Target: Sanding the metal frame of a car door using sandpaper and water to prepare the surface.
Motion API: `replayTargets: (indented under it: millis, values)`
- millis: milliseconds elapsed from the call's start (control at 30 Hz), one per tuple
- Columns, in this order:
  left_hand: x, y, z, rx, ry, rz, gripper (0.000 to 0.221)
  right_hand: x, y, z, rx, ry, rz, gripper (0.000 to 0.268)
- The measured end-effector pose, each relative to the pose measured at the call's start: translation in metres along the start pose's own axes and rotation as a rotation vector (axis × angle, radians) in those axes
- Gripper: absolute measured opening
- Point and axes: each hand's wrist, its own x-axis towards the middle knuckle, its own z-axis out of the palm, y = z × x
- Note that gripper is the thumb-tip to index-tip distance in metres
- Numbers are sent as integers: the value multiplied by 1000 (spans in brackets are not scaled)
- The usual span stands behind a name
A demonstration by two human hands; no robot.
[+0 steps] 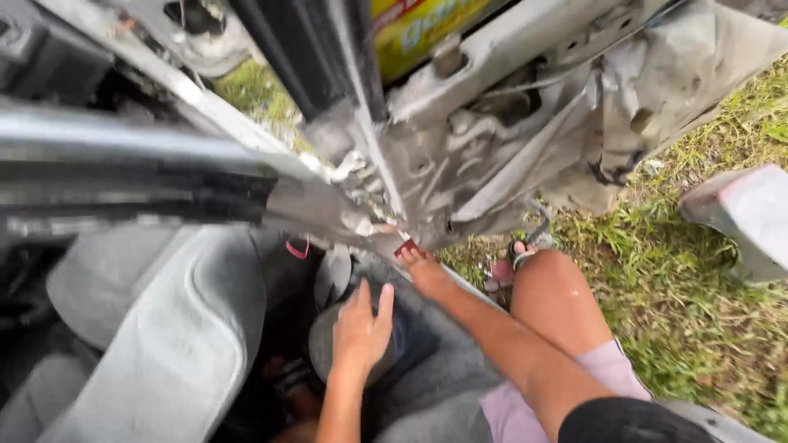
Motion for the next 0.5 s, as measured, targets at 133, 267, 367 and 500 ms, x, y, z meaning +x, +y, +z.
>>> replayTargets:
  millis: [133,267,367,500]
  values:
    - [-16,-1,-6,120,-54,55,84,-42,10,20,-84,-165,71,58]
    - [-14,-10,-4,123,-13,83,85,-52,-56,-99,140,-73,239,59]
    - [-24,0,-17,108,-23,71,84,-23,-63,-77,214,90,-36,88]
    - [-21,-2,-24,83,-46,28,84,-6,-42,-28,-126,178,-113,76]
